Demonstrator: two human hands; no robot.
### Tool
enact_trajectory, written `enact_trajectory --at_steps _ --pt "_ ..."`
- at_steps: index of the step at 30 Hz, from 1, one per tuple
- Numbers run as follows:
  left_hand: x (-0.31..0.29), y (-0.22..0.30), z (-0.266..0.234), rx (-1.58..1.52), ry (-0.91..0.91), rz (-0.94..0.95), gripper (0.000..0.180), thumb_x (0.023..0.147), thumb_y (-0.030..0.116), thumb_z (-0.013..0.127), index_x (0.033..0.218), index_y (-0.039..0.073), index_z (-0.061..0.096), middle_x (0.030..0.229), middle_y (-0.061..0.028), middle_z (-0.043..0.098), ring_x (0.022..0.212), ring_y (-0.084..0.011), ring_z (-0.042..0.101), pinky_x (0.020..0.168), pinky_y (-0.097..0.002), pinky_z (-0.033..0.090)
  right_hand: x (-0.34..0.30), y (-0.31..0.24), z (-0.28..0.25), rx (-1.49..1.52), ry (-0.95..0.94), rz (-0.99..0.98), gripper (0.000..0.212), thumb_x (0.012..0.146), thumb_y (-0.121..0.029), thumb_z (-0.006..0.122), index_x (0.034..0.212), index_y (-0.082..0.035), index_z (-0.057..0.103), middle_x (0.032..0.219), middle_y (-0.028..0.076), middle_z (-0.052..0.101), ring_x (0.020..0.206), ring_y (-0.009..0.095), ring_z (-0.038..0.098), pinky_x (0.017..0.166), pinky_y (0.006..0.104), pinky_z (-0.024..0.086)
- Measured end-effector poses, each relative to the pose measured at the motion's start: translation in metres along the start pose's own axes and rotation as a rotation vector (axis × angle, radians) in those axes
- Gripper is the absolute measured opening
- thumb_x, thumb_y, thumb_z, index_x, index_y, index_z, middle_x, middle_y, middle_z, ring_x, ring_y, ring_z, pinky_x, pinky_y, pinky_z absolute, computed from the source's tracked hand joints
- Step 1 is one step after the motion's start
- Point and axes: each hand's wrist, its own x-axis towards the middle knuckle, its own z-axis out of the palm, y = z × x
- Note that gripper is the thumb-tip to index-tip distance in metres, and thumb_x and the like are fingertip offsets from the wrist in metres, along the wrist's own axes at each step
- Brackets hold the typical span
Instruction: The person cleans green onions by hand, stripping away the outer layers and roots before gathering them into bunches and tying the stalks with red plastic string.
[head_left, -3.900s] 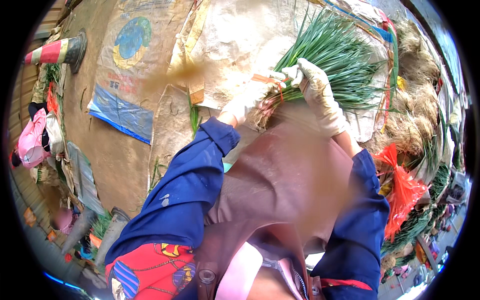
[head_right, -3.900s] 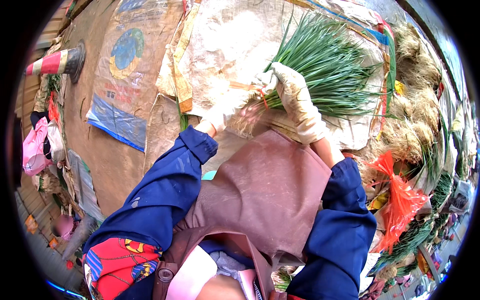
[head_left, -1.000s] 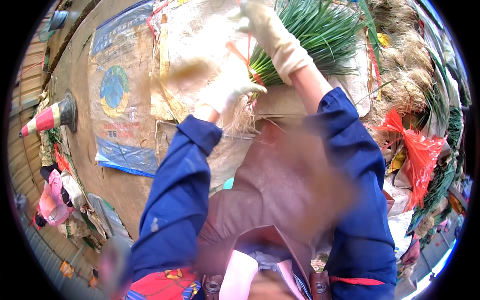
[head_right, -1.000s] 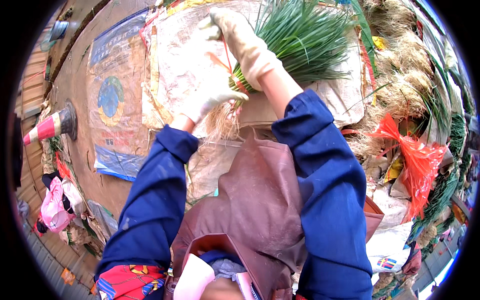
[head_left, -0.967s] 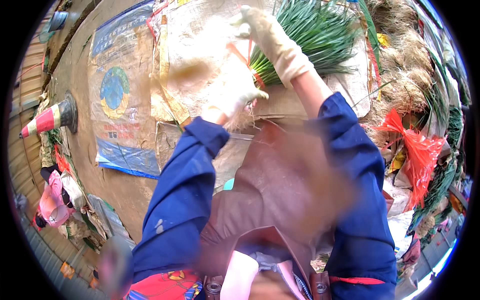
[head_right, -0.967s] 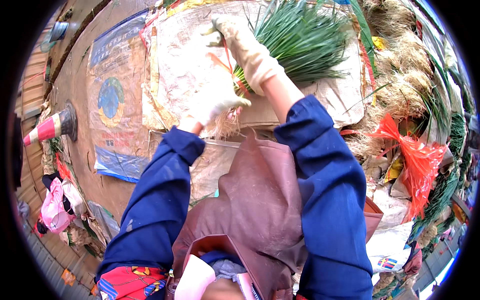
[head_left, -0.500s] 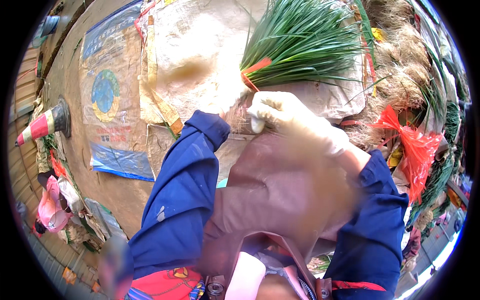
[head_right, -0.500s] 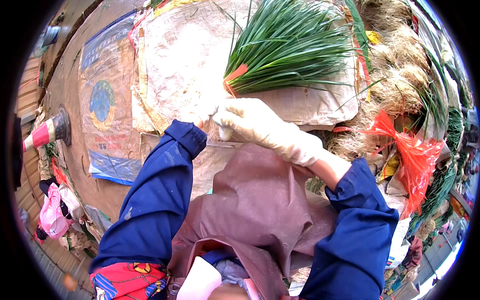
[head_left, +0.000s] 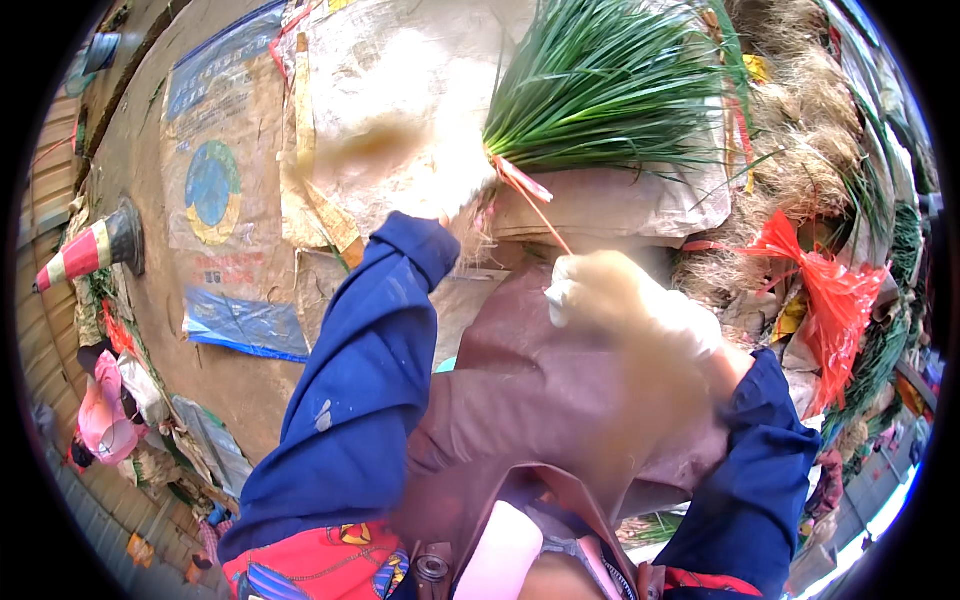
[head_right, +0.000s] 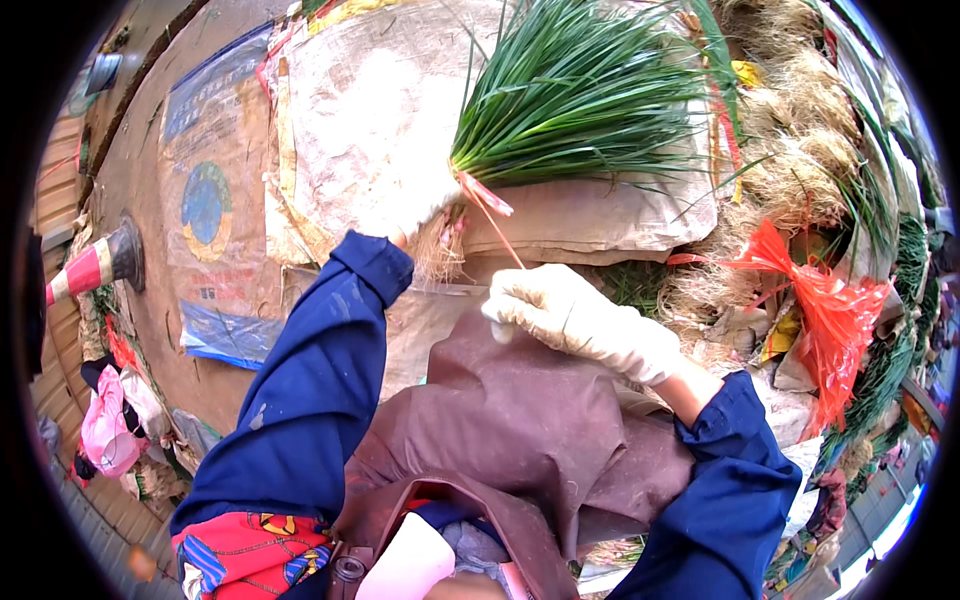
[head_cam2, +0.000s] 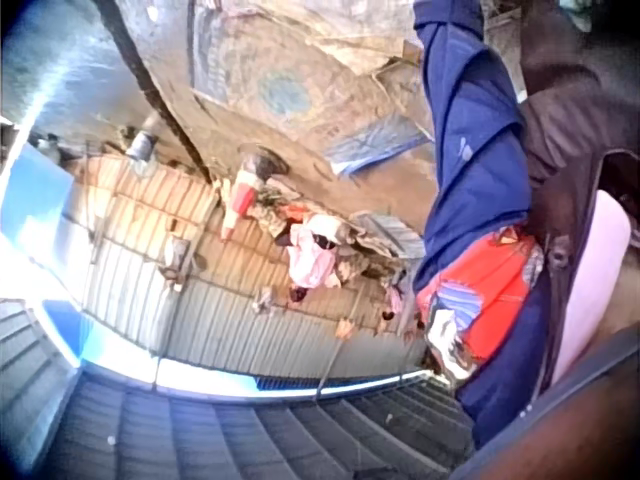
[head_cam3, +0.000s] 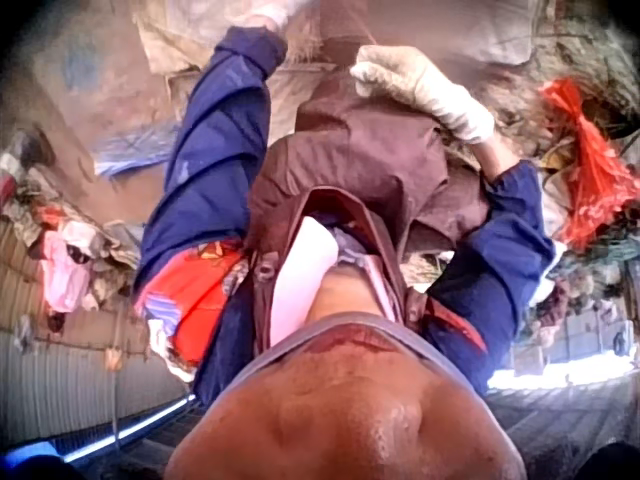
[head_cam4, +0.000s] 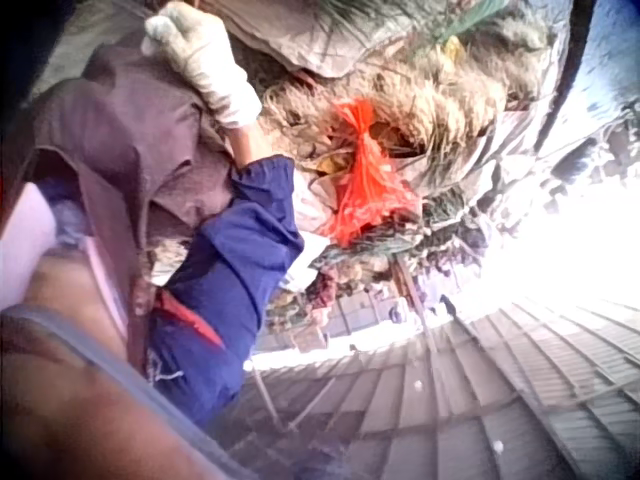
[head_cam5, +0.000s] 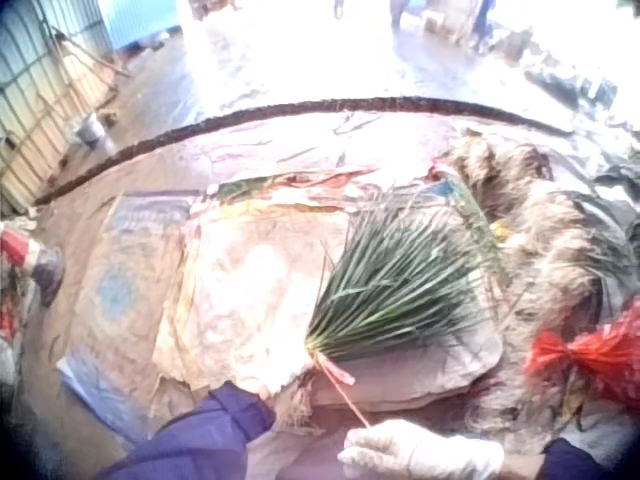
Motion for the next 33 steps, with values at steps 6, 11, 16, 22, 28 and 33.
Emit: enact_trajectory --at_steps 6,11,16,22,28,33 --pt "-0.004 -0.022 0.050 0.277 0.162 -0.067 0.030 0.069 0.023 0.066 0.088 0.003 0.057 0.085 -0.0198 0.062 0.083 -0.0360 0.060 0.072 -0.0442 0.048 0.007 -0.009 -0.045 -0.446 0.448 -0.108 0.042 0.081 -0.030 0.067 0.116 -0.009 0.056 0.098 0.009 0.061 0.096 0.022 0.058 0.084 0.0361 0.045" --pt "0.005 -0.006 0.067 0.330 0.195 -0.078 0.025 0.072 0.024 0.064 0.087 0.005 0.058 0.082 -0.0181 0.062 0.080 -0.0351 0.060 0.071 -0.0445 0.047 0.063 0.021 -0.116 -1.497 0.752 -0.255 0.059 0.066 -0.015 0.074 0.121 -0.015 0.052 0.113 0.008 0.056 0.104 0.024 0.054 0.088 0.0359 0.041" --pt "0.003 -0.020 0.070 0.344 0.278 -0.081 0.022 0.075 0.025 0.061 0.087 0.006 0.060 0.081 -0.0170 0.063 0.079 -0.0345 0.061 0.070 -0.0441 0.047 0.113 0.052 -0.124 -1.883 0.697 -0.306 0.012 0.078 -0.015 0.053 0.088 -0.017 0.060 0.085 0.000 0.056 0.085 0.019 0.055 0.071 0.0355 0.043" --pt "0.001 -0.019 0.071 0.281 0.238 -0.100 0.027 0.070 0.020 0.064 0.089 0.003 0.054 0.084 -0.0188 0.058 0.084 -0.0362 0.055 0.076 -0.0459 0.042 0.107 0.065 -0.116 -1.294 0.651 -0.357 0.011 0.068 -0.021 0.070 0.068 -0.013 0.062 0.074 0.003 0.059 0.076 0.020 0.058 0.068 0.0357 0.044" --pt "0.001 -0.013 0.071 0.308 0.229 -0.087 0.027 0.071 0.020 0.062 0.090 0.002 0.054 0.085 -0.0201 0.058 0.087 -0.0374 0.054 0.077 -0.0460 0.042 0.095 0.039 -0.132 -0.178 0.948 -0.220 0.016 0.078 -0.020 0.072 0.083 -0.008 0.063 0.074 0.002 0.057 0.069 0.015 0.054 0.066 0.0251 0.044" --pt "0.002 -0.021 0.073 0.224 0.255 -0.144 0.024 0.072 0.018 0.062 0.090 0.003 0.055 0.086 -0.0202 0.059 0.087 -0.0375 0.055 0.079 -0.0454 0.042 0.116 0.025 -0.118 -1.270 0.815 -0.354 0.036 0.069 -0.016 0.075 0.102 -0.010 0.061 0.097 0.009 0.061 0.085 0.026 0.062 0.074 0.0354 0.050"
